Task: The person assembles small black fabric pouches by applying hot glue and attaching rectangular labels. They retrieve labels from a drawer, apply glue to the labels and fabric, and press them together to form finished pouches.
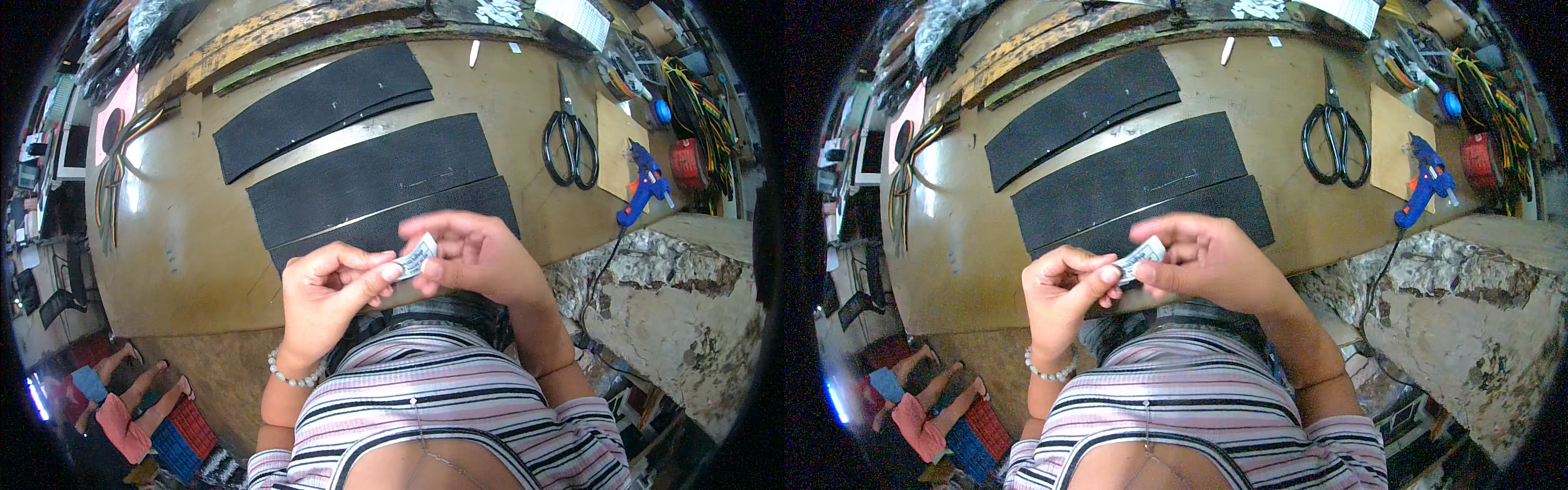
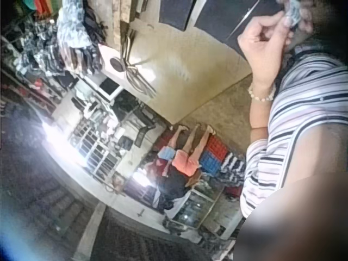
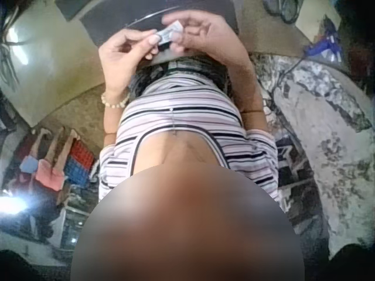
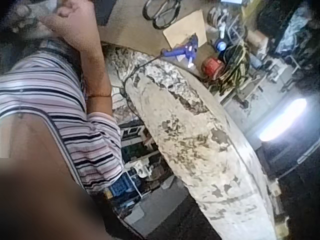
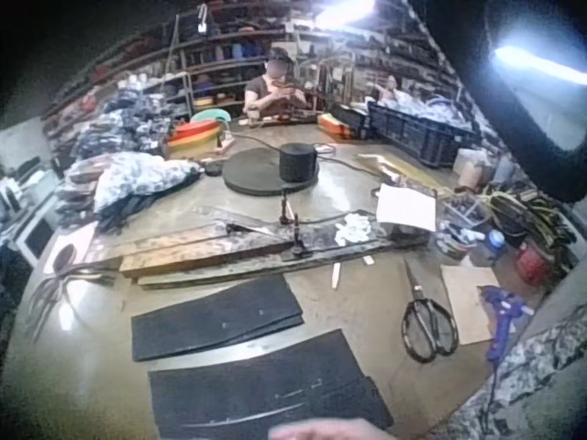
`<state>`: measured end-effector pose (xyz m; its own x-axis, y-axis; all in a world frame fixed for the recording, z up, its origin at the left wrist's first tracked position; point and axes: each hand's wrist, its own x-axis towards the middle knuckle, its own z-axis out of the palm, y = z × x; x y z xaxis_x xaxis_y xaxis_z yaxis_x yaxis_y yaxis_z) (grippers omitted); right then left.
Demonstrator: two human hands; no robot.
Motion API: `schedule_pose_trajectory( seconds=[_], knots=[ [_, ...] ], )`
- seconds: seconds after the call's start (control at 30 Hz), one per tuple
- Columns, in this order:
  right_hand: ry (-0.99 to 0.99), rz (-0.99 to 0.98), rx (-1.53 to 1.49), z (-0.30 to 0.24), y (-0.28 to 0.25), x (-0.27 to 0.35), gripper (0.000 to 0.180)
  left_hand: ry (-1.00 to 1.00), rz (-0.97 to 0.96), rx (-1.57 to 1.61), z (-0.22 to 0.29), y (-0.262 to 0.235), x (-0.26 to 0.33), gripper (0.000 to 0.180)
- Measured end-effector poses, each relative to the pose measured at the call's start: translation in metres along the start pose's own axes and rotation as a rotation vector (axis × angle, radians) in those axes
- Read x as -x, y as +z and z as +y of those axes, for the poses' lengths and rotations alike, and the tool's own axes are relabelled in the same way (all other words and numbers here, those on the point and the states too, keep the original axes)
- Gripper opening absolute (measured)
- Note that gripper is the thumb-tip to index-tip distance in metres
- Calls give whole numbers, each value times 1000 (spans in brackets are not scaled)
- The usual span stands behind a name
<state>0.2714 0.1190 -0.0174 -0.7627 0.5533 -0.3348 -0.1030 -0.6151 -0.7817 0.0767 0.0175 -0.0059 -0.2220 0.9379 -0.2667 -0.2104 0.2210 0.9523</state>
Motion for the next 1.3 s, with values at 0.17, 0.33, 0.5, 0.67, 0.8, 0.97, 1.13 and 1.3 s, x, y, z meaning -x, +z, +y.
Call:
schedule_pose_trajectory(
  seconds=[0.17, 0.33, 0.5, 0.67, 0.8, 0.97, 1.13, 1.3],
  knots=[
    [-33, 187, 108, -2, -13, 4, 19, -72, 4, -126, 1, 14, -16, 12],
    [-219, 496, 638, -10, -29, -17, 19, 202, 89, -596, -6, 26, -56, 18],
    [-405, 641, 998, -8, -30, -40, 16, 232, 152, -818, -12, 27, -76, 24],
    [-433, 665, 1041, -3, -30, -41, 18, 207, 152, -834, -13, 27, -79, 26],
    [-451, 668, 1088, -2, -30, -41, 18, 204, 179, -820, -15, 29, -79, 26],
    [-440, 688, 1105, -1, -28, -42, 17, 230, 174, -845, -16, 28, -80, 26],
    [-489, 674, 1113, 1, -30, -41, 18, 228, 175, -835, -17, 29, -80, 25],
    [-488, 672, 1085, 3, -34, -42, 16, 214, 195, -845, -17, 28, -79, 26]
  ],
)
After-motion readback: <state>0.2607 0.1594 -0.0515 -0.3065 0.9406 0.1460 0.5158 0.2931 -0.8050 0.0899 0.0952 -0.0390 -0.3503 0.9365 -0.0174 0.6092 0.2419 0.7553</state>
